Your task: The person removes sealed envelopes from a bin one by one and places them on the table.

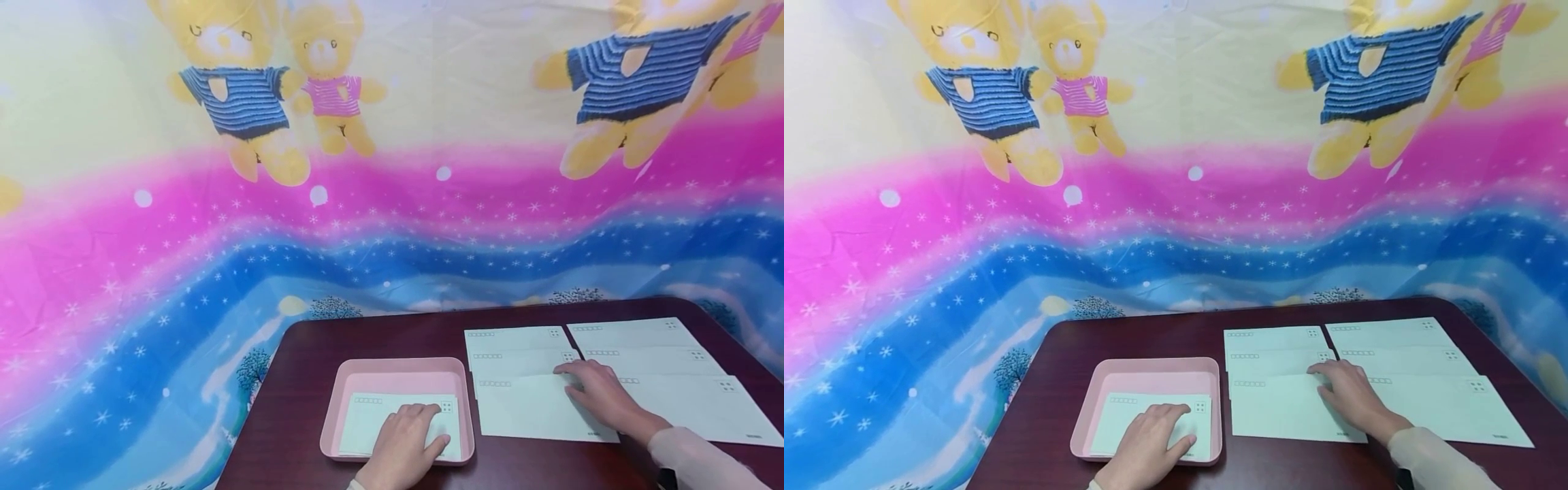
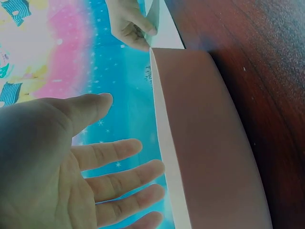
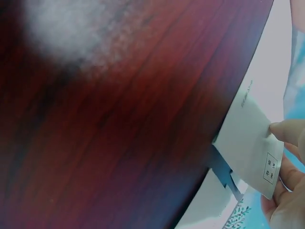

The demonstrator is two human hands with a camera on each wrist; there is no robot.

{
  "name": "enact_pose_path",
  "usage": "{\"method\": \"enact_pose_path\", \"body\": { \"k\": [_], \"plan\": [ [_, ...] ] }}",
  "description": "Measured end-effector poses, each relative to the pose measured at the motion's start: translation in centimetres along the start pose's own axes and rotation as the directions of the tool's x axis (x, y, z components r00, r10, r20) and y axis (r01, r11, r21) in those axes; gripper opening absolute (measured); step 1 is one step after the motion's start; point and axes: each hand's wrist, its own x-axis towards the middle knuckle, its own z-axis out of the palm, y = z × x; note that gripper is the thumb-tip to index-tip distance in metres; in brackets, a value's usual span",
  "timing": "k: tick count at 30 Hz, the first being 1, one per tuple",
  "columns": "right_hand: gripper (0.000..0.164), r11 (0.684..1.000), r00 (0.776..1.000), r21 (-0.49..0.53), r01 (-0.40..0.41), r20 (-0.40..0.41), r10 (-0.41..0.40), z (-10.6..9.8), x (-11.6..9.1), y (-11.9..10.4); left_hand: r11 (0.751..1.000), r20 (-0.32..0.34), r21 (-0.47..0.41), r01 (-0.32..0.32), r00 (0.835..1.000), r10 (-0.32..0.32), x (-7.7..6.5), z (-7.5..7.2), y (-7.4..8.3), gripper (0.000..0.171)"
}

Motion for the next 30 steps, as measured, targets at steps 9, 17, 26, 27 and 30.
{"method": "enact_pose_path", "body": {
  "k": [9, 17, 26, 27, 30],
  "plan": [
    [0.035, 1.0, 0.999, -0.012, 0.018, 0.029, -0.017, 0.3, 0.0, 0.1, 1.0, -0.012, -0.002, 0.001, 1.0, -0.002, -0.2, 0.0, -0.1, 0.042],
    [0.031, 0.999, 0.999, 0.014, 0.043, 0.004, -0.043, -0.2, 0.3, -0.6, 1.0, -0.005, 0.007, 0.023, 1.0, -0.023, -0.5, -0.1, -0.6, 0.043],
    [0.026, 0.991, 0.991, 0.082, 0.107, -0.086, -0.1, -0.6, 1.1, -4.7, 0.998, -0.051, 0.02, 0.056, 0.997, -0.055, -0.6, -0.9, -1.6, 0.045],
    [0.025, 0.99, 0.99, 0.08, 0.114, -0.089, -0.107, -0.6, 1.2, -5.3, 0.998, -0.056, 0.02, 0.06, 0.997, -0.059, -0.6, -0.9, -1.7, 0.046],
    [0.024, 0.988, 0.988, 0.078, 0.137, -0.087, -0.13, -0.6, 1.3, -7.0, 0.997, -0.064, 0.019, 0.076, 0.995, -0.074, -0.7, -1.2, -2.1, 0.045]
  ]
}}
